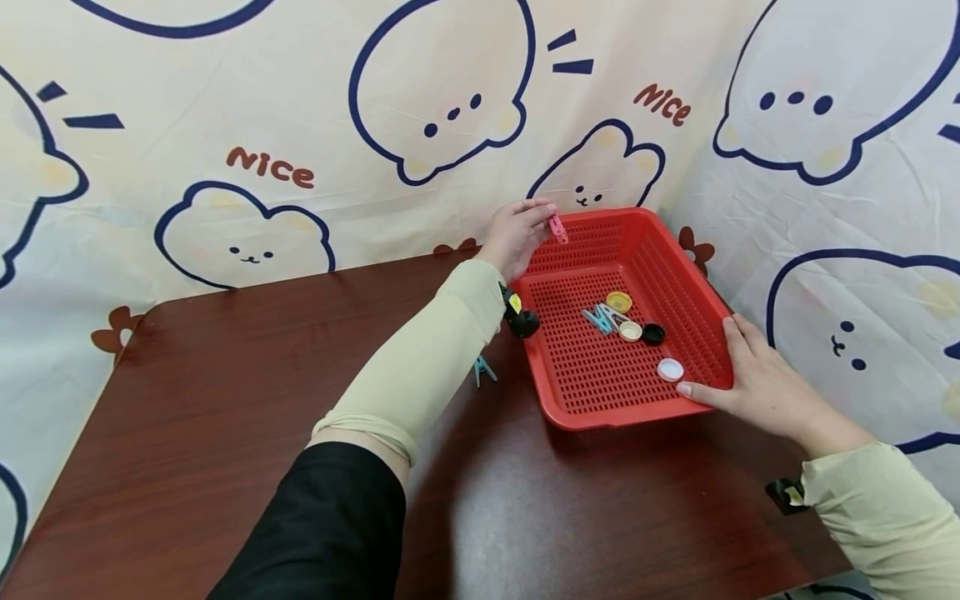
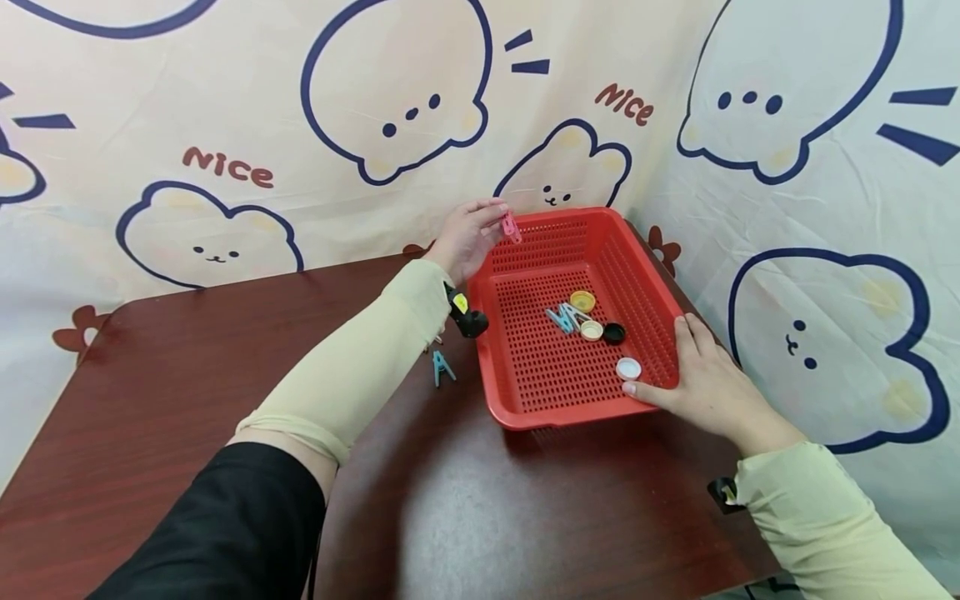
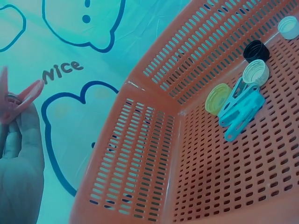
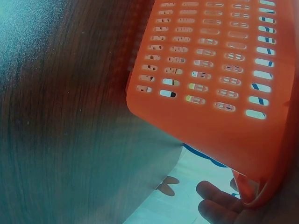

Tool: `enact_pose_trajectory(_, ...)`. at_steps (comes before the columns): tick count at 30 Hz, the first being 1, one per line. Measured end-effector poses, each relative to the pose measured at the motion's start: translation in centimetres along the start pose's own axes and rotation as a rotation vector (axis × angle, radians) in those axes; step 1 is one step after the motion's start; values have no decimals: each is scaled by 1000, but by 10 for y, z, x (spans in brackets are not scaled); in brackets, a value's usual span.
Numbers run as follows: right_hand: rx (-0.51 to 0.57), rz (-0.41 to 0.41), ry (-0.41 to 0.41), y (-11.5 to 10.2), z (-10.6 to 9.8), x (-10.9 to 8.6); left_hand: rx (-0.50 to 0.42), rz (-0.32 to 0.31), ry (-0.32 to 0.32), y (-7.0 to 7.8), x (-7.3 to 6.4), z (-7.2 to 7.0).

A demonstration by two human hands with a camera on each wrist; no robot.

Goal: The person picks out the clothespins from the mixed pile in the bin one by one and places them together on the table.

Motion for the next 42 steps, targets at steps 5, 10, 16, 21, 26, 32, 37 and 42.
enact_pose_trajectory(5, 1, -3, 2, 0, 1, 1, -38, 7, -3, 1, -1, -7)
enact_pose_trajectory(10, 0, 0, 2, 1, 1, 1, -48, -20, -25, 1, -1, -18)
enact_pose_trajectory(16, -6, 5, 2, 1, 0, 1, -61, -61, -38, 0, -4, -35)
enact_pose_trajectory(21, -1, 9, -6, 1, 1, 0, -109, -78, -23, 1, -7, -51)
enact_pose_trajectory(26, 10, 6, -6, 1, 2, 1, -125, -74, -21, 6, -14, -66)
enact_pose_trajectory(32, 6, 2, -13, 1, 2, 1, -98, -79, -7, 10, -28, -89)
enact_pose_trajectory(37, 1, 1, -7, 1, 3, 2, -59, -96, -23, 6, -42, -108)
enact_pose_trajectory(42, -2, -6, -7, 2, 2, 3, -67, -116, -38, -1, -56, -124)
Point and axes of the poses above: each hand's wrist, its own x-axis towards the middle knuckle, its own z-axis out of the palm, y = z × x, the point moved 9 cm from there along x, towards the middle knuckle, and after that the axes turned 3 degrees about x, right-handed, at the moved point
